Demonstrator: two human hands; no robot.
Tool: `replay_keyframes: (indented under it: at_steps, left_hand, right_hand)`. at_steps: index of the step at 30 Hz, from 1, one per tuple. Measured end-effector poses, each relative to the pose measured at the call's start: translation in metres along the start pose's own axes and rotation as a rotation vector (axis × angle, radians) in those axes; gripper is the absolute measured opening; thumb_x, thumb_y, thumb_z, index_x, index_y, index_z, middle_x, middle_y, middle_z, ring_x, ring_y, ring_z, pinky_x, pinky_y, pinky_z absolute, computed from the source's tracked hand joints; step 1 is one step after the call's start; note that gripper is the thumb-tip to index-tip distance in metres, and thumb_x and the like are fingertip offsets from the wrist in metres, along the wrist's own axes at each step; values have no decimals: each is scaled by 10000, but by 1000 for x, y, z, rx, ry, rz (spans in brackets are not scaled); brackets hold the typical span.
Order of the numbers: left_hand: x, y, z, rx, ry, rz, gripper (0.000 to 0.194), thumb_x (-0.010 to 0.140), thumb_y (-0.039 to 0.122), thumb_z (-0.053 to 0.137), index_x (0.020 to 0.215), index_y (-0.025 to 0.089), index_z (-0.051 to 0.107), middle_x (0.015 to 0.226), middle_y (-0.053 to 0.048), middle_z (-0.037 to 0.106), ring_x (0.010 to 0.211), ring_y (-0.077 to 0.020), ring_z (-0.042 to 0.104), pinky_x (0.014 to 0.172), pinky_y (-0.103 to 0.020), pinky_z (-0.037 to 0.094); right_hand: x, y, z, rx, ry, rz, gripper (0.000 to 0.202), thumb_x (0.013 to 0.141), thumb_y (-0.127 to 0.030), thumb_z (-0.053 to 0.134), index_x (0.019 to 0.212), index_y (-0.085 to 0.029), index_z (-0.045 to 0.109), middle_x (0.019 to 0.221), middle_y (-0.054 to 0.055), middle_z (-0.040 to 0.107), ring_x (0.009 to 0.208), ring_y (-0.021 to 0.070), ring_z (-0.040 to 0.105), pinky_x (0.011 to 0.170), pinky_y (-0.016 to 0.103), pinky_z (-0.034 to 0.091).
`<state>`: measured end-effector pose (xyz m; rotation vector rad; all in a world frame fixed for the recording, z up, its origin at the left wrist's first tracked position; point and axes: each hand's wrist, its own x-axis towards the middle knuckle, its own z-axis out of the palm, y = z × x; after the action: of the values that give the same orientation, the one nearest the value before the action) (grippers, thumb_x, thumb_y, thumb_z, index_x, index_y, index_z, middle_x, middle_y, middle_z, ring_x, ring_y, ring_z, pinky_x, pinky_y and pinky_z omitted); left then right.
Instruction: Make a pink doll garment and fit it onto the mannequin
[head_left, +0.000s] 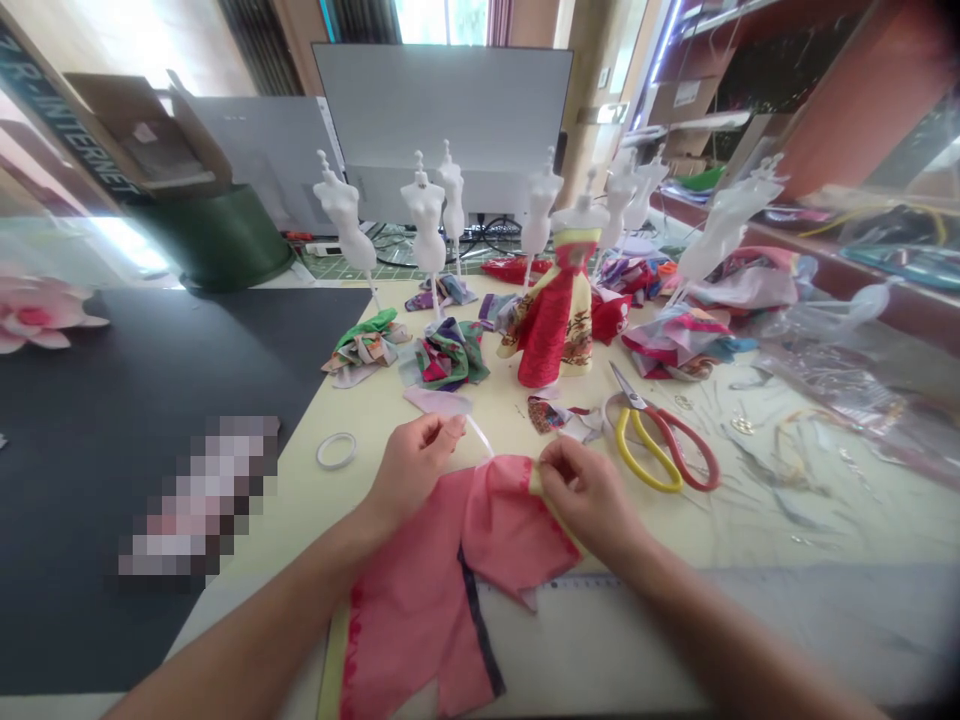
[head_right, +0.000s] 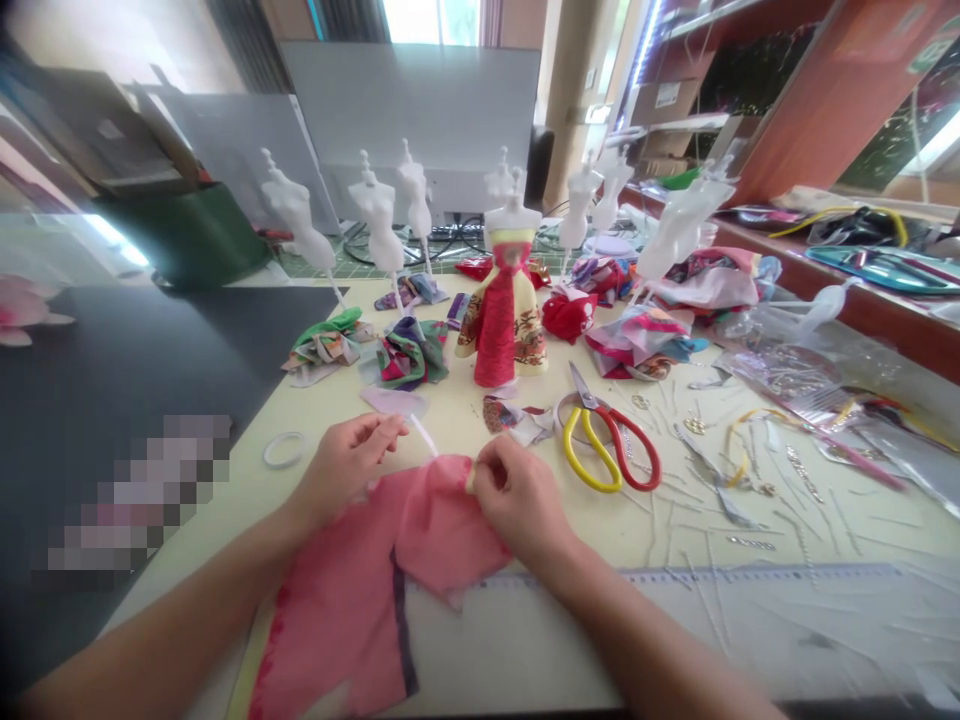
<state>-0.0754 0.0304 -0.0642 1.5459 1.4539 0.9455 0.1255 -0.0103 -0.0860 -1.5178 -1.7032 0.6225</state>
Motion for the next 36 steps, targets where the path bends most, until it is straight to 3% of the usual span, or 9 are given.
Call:
replay_keyframes:
  at_steps: [3,8,17,21,24,27,29,32,36]
  left_hand:
    - [5,-2,6,36,-58,4,387,798,495,540,621,152,569,519,53,418,497,-88,369,496,-224,287]
    - [8,-1,22,-120,-134,23,257,744,366,620,611,149,580,555,42,504,564,-103,452,574,-219,353]
    - [18,-6,1,-279,175,-80,240,737,360,610,637,148,557,573,36,500,539,-79,421,537,-196,341]
    - [14,0,-7,-355,168,-89,244,729,379,638,684,143,593,631,21,550,575,-79,454,563,-192,373]
    - [5,6,-5,-393,108,-86,217,732,361,657,700,148,630,615,23,555,578,-77,453,573,-189,381]
    - [-4,10,0,-368,-10,-63,193,760,341,643,724,154,669,654,4,607,585,-80,470,583,-193,393]
    - [-10,13,4,-347,-105,-39,196,778,336,631,717,154,674,680,-8,639,598,-86,496,593,-197,405]
    - [-18,16,10,-283,-262,4,212,794,328,617,689,150,661,647,-8,640,597,-95,520,593,-202,413]
    - [-31,18,19,-180,-429,101,180,807,264,587,683,149,648,665,-6,639,648,-112,547,629,-213,422]
  right_hand:
    - [0,-3,0,1,-3,-18,81,714,-143,477,656,-196,460,609,-36,516,565,106,459,525,226,337]
    - [-2,-4,-1,-12,-16,-28,85,721,-149,467,650,-194,455,618,-27,516,573,110,467,535,231,337]
    - [5,3,-5,-182,-26,31,85,710,-152,479,636,-194,476,595,-24,549,555,120,484,507,236,324]
    - [7,4,-8,-224,-21,37,199,745,-179,496,924,-185,582,738,-1,626,600,137,536,556,259,384]
    - [8,4,-14,-172,85,23,309,782,-194,499,1087,-190,545,890,16,638,602,120,536,599,272,422]
    - [9,2,-18,-110,216,-50,107,838,-219,487,851,-198,592,810,12,617,645,130,528,599,267,411]
    - [8,-1,-19,-30,237,-136,139,856,-211,492,747,-195,576,755,13,597,685,139,534,618,268,417]
    - [4,-7,-15,136,149,-287,65,850,-188,530,861,-192,594,789,20,597,732,141,557,674,278,453]
    - [-3,-16,-9,262,-25,-438,183,820,-186,596,1003,-191,591,846,37,585,779,151,566,701,299,486]
